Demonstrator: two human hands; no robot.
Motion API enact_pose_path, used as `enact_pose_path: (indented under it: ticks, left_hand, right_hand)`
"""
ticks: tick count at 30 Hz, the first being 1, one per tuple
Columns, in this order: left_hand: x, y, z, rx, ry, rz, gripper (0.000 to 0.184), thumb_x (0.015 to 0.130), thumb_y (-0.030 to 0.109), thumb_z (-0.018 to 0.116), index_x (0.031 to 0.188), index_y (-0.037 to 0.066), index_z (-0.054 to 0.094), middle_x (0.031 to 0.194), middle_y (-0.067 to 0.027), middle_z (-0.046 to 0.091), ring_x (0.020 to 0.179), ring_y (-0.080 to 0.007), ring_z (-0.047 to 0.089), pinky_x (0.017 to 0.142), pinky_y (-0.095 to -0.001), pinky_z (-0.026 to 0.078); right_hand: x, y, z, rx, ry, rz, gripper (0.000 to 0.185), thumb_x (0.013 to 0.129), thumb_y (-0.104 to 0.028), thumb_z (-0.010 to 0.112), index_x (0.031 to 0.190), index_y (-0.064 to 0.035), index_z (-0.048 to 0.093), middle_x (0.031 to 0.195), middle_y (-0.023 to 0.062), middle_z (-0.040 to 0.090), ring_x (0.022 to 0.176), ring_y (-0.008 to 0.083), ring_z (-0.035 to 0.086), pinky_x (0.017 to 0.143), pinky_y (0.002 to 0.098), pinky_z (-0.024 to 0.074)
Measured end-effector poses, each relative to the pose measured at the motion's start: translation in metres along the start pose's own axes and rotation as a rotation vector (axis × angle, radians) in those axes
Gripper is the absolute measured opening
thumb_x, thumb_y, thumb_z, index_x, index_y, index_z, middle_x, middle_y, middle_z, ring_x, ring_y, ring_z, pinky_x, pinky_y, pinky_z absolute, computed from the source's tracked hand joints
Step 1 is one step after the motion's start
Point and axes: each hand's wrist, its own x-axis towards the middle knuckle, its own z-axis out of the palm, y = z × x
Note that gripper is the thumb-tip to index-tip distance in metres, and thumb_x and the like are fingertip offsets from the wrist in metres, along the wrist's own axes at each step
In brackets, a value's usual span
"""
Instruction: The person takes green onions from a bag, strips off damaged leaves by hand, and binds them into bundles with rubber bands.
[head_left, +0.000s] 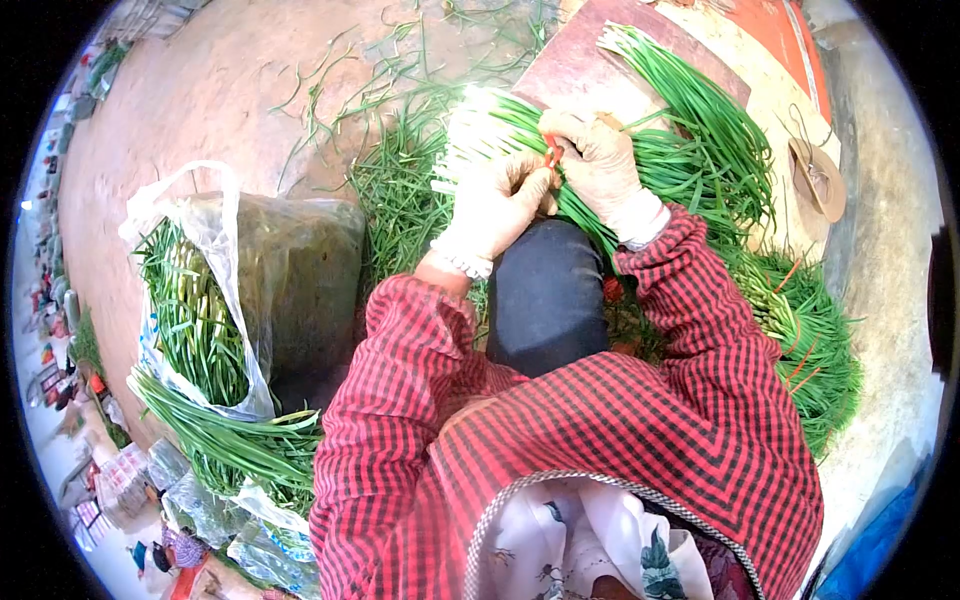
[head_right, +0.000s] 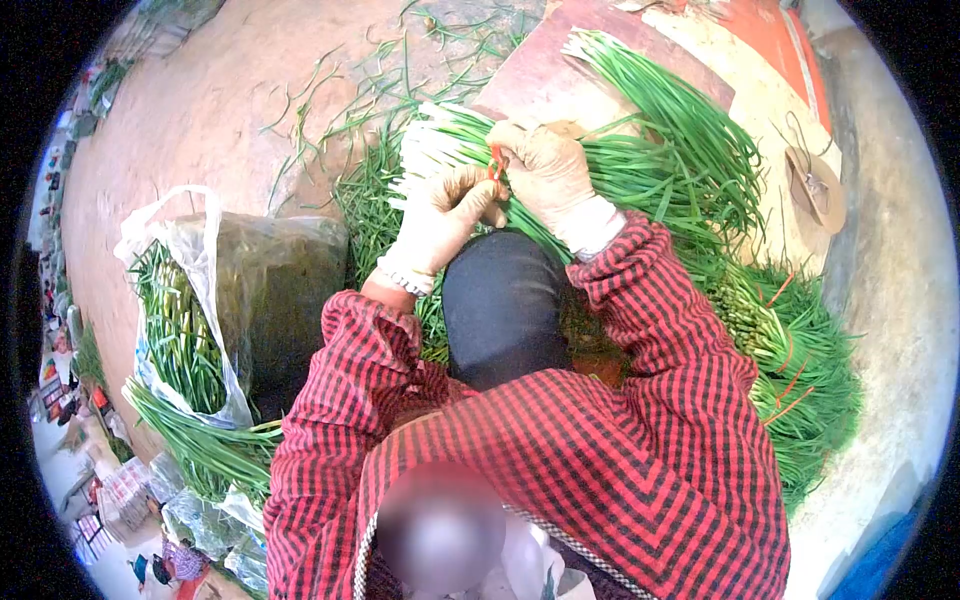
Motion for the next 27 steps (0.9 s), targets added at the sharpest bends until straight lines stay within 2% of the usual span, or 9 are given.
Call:
enact_pose_path:
  ticks: [8, 13, 16, 19, 22, 23, 24, 25, 27]
  left_hand:
    - [-0.001, 0.006, 0.001, -0.071, -0.007, -0.038, 0.015, 0.095, 0.010, 0.052, 0.092, -0.001, 0.062, 0.078, -0.0033, 0.064, 0.067, -0.0093, 0.060, 0.064, -0.0235, 0.050]
    - [0.007, 0.014, 0.005, 0.086, 0.074, -0.156, 0.015, 0.094, 0.010, 0.053, 0.092, -0.001, 0.063, 0.075, -0.0054, 0.064, 0.062, -0.0107, 0.061, 0.060, -0.0244, 0.050]
    - [0.011, 0.014, 0.008, 0.021, 0.139, -0.199, 0.016, 0.093, 0.010, 0.054, 0.092, -0.003, 0.063, 0.073, -0.0067, 0.065, 0.058, -0.0117, 0.061, 0.057, -0.0249, 0.050]
    - [0.016, 0.008, 0.011, 0.037, 0.200, -0.205, 0.020, 0.093, 0.016, 0.053, 0.084, 0.002, 0.066, 0.063, -0.0042, 0.065, 0.055, -0.0097, 0.060, 0.056, -0.0252, 0.048]
    - [0.019, 0.004, 0.014, 0.178, 0.221, -0.201, 0.021, 0.092, 0.018, 0.054, 0.087, 0.003, 0.067, 0.062, -0.0052, 0.066, 0.055, -0.0108, 0.061, 0.056, -0.0263, 0.048]
    - [0.017, 0.002, 0.015, 0.214, 0.235, -0.167, 0.021, 0.091, 0.020, 0.055, 0.088, 0.004, 0.068, 0.062, -0.0050, 0.066, 0.055, -0.0123, 0.062, 0.057, -0.0275, 0.049]
    - [0.016, 0.003, 0.015, 0.254, 0.252, -0.133, 0.022, 0.091, 0.022, 0.055, 0.089, 0.005, 0.068, 0.061, -0.0048, 0.066, 0.055, -0.0139, 0.063, 0.058, -0.0286, 0.049]
    - [0.014, 0.004, 0.015, 0.402, 0.283, -0.069, 0.022, 0.090, 0.024, 0.054, 0.089, 0.008, 0.069, 0.059, -0.0033, 0.066, 0.057, -0.0164, 0.065, 0.060, -0.0309, 0.050]
    - [0.014, 0.004, 0.014, 0.444, 0.282, -0.031, 0.022, 0.090, 0.025, 0.053, 0.091, 0.010, 0.069, 0.059, -0.0027, 0.065, 0.059, -0.0176, 0.065, 0.061, -0.0315, 0.050]
  right_hand:
    - [-0.002, -0.003, 0.001, 0.023, 0.035, -0.064, 0.024, 0.073, 0.003, 0.063, 0.094, -0.0093, 0.061, 0.090, 0.0062, 0.062, 0.078, 0.0215, 0.062, 0.067, 0.0299, 0.0473]
    - [0.002, 0.000, -0.004, 0.023, 0.021, -0.061, 0.024, 0.075, 0.004, 0.061, 0.095, -0.0092, 0.062, 0.088, 0.0067, 0.063, 0.078, 0.0216, 0.062, 0.067, 0.0293, 0.0478]
    - [0.007, 0.003, -0.014, 0.053, -0.121, 0.018, 0.027, 0.078, -0.001, 0.061, 0.103, -0.0113, 0.063, 0.088, 0.0081, 0.065, 0.078, 0.0236, 0.063, 0.068, 0.0319, 0.0488]
    - [0.009, 0.009, -0.021, 0.053, -0.140, -0.082, 0.039, 0.081, -0.017, 0.063, 0.120, -0.0163, 0.059, 0.090, 0.0118, 0.067, 0.080, 0.0276, 0.066, 0.073, 0.0374, 0.0501]
    - [0.011, 0.006, -0.024, 0.004, -0.205, -0.044, 0.033, 0.082, -0.018, 0.062, 0.115, -0.0140, 0.062, 0.088, 0.0125, 0.068, 0.080, 0.0285, 0.066, 0.073, 0.0368, 0.0505]
    - [0.011, 0.002, -0.024, 0.001, -0.234, 0.031, 0.025, 0.083, -0.020, 0.062, 0.106, -0.0108, 0.067, 0.087, 0.0129, 0.068, 0.081, 0.0275, 0.066, 0.073, 0.0361, 0.0506]
    - [0.011, -0.003, -0.021, 0.029, -0.178, 0.055, 0.019, 0.084, -0.020, 0.061, 0.097, -0.0078, 0.070, 0.085, 0.0123, 0.068, 0.080, 0.0262, 0.066, 0.072, 0.0350, 0.0506]
    - [0.010, -0.007, -0.017, -0.052, -0.155, 0.062, 0.019, 0.085, -0.020, 0.061, 0.096, -0.0074, 0.070, 0.084, 0.0113, 0.069, 0.079, 0.0254, 0.066, 0.072, 0.0346, 0.0507]
    - [0.009, -0.007, -0.008, -0.092, -0.086, 0.094, 0.018, 0.085, -0.020, 0.062, 0.095, -0.0071, 0.070, 0.083, 0.0096, 0.069, 0.078, 0.0227, 0.067, 0.072, 0.0324, 0.0506]
